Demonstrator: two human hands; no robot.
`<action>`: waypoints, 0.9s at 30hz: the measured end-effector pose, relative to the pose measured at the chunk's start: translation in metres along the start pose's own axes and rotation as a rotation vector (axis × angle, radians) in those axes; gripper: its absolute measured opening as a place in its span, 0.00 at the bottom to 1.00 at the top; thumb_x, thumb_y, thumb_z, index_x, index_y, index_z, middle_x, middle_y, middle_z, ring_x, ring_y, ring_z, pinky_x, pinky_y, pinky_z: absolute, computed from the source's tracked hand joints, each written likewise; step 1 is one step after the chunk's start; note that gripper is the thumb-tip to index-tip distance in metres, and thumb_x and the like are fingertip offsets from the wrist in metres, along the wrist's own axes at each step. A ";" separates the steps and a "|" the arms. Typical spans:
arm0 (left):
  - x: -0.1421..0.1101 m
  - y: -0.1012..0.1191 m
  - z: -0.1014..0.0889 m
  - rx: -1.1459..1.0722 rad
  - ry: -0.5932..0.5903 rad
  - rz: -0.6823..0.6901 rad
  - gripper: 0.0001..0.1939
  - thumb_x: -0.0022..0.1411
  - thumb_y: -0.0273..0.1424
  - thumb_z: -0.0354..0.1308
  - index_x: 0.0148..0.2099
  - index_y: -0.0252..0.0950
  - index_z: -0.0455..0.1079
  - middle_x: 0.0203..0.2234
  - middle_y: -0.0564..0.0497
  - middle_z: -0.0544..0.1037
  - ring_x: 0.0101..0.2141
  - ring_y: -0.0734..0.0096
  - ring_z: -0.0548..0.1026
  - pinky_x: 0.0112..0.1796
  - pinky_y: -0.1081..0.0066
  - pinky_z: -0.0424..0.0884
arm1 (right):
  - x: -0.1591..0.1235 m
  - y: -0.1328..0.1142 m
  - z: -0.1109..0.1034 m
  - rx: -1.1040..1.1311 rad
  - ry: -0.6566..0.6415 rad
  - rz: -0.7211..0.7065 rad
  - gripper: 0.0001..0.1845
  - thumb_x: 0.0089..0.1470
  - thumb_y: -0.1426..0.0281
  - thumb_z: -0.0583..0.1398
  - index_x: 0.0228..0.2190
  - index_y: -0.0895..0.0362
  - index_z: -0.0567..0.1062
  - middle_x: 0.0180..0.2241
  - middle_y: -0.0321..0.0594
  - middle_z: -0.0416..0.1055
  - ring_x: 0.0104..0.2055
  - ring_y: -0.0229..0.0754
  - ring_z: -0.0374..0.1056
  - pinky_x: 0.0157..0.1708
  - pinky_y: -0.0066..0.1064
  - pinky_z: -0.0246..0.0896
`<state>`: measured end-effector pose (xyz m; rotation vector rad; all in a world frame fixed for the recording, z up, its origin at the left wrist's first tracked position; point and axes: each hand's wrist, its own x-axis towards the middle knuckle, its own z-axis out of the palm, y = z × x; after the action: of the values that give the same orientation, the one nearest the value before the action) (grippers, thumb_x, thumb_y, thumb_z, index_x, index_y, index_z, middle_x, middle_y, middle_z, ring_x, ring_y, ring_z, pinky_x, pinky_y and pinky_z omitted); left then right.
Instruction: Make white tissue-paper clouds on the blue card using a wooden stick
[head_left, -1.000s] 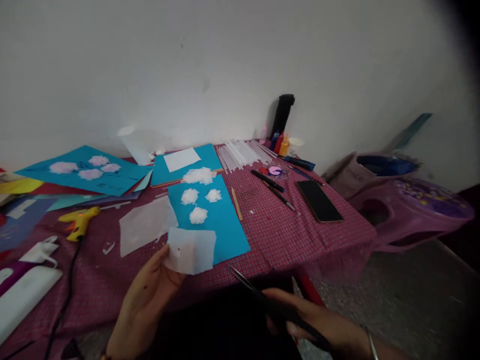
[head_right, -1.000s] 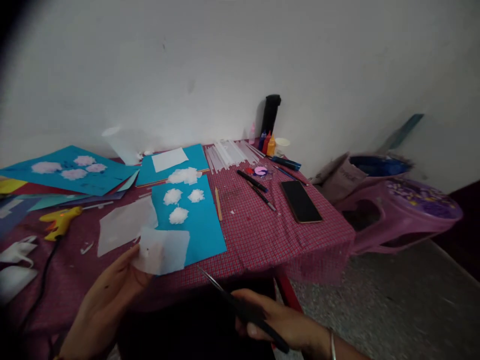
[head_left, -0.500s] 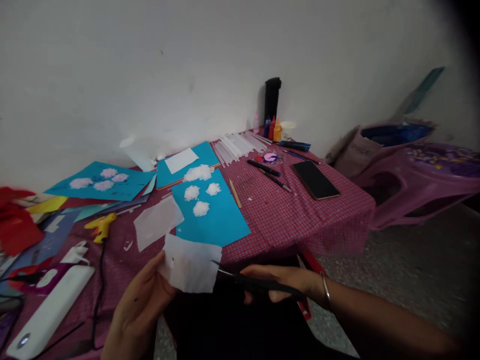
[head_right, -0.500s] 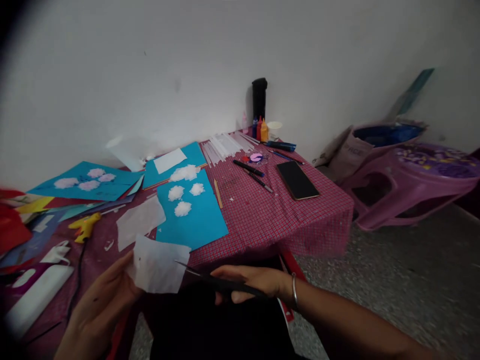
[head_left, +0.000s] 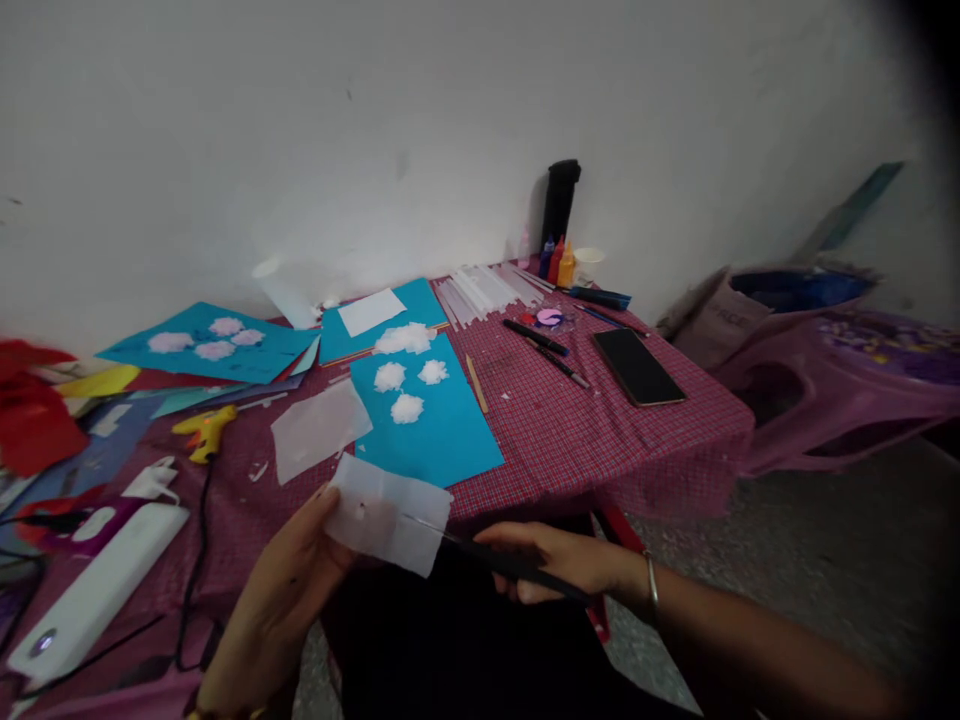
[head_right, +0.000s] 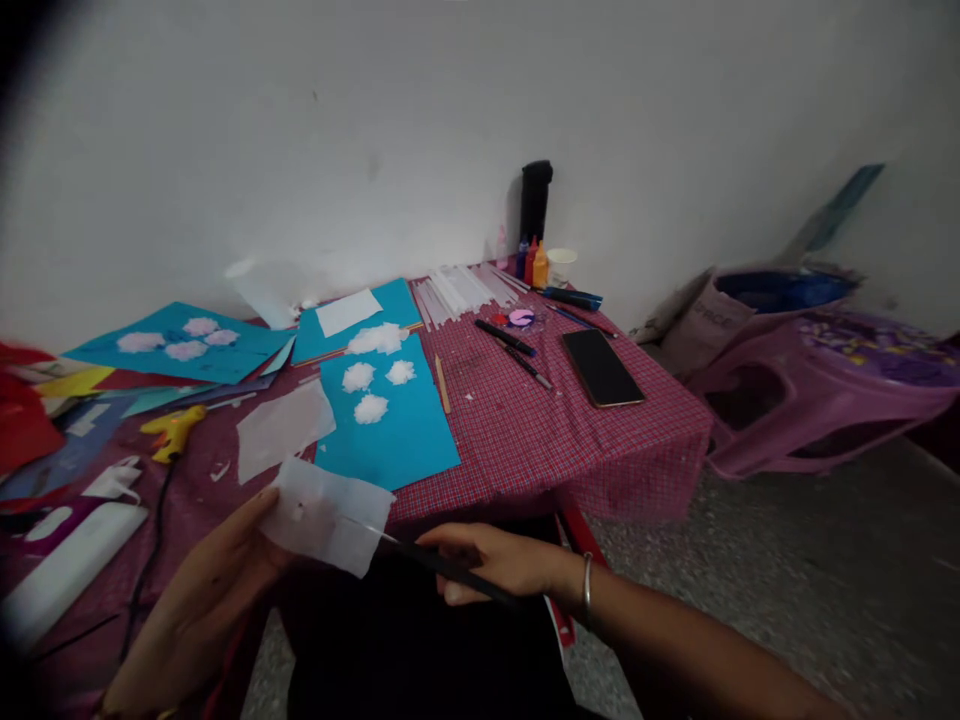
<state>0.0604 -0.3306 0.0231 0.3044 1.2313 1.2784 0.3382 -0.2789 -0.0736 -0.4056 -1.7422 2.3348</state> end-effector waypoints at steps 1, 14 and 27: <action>0.000 -0.001 0.000 0.012 -0.005 0.019 0.17 0.56 0.29 0.61 0.49 0.33 0.72 0.39 0.45 0.82 0.36 0.62 0.79 0.41 0.65 0.76 | 0.000 0.000 0.000 -0.007 0.002 -0.003 0.37 0.49 0.56 0.66 0.56 0.58 0.63 0.37 0.39 0.67 0.35 0.35 0.62 0.35 0.28 0.56; 0.004 -0.003 -0.001 -0.024 -0.006 0.051 0.14 0.56 0.31 0.62 0.46 0.34 0.74 0.37 0.46 0.81 0.32 0.63 0.79 0.37 0.67 0.77 | -0.001 0.007 0.000 0.006 0.030 -0.006 0.38 0.48 0.59 0.67 0.57 0.59 0.61 0.37 0.39 0.66 0.35 0.34 0.62 0.34 0.28 0.55; 0.006 -0.010 -0.001 -0.094 0.018 0.066 0.10 0.60 0.25 0.55 0.44 0.31 0.73 0.33 0.47 0.81 0.31 0.65 0.79 0.35 0.67 0.78 | 0.000 0.012 -0.001 -0.006 0.042 0.009 0.37 0.49 0.56 0.66 0.56 0.56 0.63 0.37 0.38 0.66 0.35 0.36 0.62 0.38 0.30 0.57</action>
<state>0.0635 -0.3296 0.0119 0.2672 1.1806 1.3941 0.3386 -0.2818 -0.0852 -0.4603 -1.7319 2.3106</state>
